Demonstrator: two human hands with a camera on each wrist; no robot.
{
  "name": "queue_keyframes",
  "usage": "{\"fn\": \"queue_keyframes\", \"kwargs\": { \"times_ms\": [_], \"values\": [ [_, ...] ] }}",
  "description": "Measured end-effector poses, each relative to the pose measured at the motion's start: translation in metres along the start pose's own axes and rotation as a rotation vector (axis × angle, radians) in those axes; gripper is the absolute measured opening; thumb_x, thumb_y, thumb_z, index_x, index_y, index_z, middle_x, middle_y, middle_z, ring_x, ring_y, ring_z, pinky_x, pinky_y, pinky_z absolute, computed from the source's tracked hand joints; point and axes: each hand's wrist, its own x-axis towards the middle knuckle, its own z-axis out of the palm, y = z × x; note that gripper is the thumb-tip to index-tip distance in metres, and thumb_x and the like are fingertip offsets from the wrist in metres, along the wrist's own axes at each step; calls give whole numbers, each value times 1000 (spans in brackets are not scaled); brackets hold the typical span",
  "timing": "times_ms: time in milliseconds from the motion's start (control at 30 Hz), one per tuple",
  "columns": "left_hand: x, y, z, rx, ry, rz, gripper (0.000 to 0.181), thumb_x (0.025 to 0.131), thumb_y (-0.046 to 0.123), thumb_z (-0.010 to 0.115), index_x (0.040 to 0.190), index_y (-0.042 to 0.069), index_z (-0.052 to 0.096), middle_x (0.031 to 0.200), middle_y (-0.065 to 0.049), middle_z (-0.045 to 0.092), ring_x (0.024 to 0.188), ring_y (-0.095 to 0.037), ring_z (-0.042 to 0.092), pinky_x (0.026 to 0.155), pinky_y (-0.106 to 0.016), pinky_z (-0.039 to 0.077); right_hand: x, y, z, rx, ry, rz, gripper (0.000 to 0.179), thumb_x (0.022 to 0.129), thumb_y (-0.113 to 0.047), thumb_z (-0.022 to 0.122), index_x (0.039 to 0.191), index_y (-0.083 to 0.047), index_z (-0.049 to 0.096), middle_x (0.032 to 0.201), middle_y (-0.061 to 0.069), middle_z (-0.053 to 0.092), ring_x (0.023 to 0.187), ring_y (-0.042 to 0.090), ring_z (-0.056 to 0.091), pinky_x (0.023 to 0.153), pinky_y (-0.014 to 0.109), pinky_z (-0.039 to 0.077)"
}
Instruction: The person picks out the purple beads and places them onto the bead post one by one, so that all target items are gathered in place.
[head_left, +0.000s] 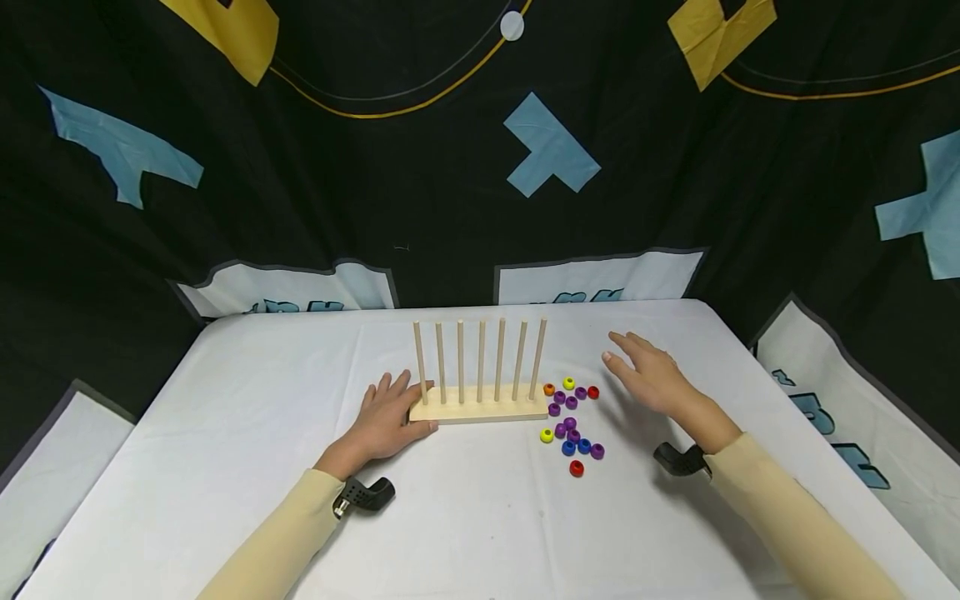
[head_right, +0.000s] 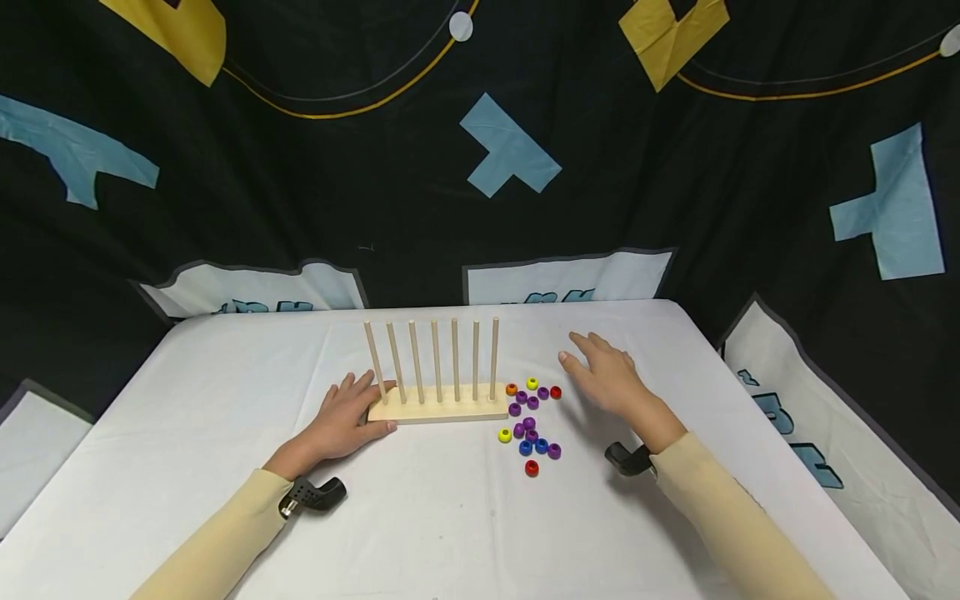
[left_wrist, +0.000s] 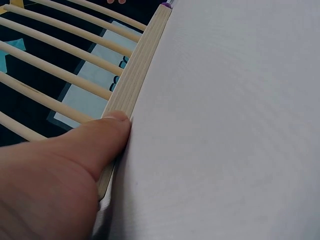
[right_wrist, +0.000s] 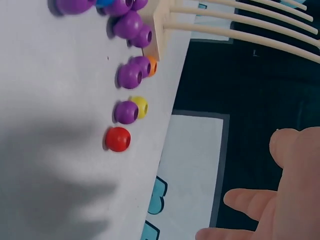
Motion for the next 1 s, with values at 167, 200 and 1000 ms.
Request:
{"fn": "queue_keyframes", "kwargs": {
  "times_ms": [167, 200, 1000],
  "values": [
    [-1, 0, 0, 2, 2, -1, 68, 95, 41, 67, 151, 10, 48, 161, -35, 29, 150, -62, 14, 117, -77, 11, -3, -1, 10, 59, 12, -24, 64, 108, -41, 43, 156, 1, 36, 160, 31, 35, 149, 52, 31, 120, 68, 25],
    [-1, 0, 0, 3, 3, 0, 68, 95, 42, 67, 152, 10, 48, 161, -35, 29, 150, -62, 15, 117, -77, 11, -3, -1, 12, 72, 15, -30, 64, 108, -40, 44, 156, 1, 37, 160, 30, 36, 149, 51, 31, 120, 67, 25],
    [-1, 0, 1, -9, 8, 4, 67, 95, 40, 68, 151, 8, 48, 161, -35, 29, 150, -63, 15, 117, -77, 11, 11, 6, 55, 195, 59, -14, 41, 98, -22, 67, 132, 1, 63, 130, 24, 67, 119, 42, 65, 102, 55, 52]
  ]
}}
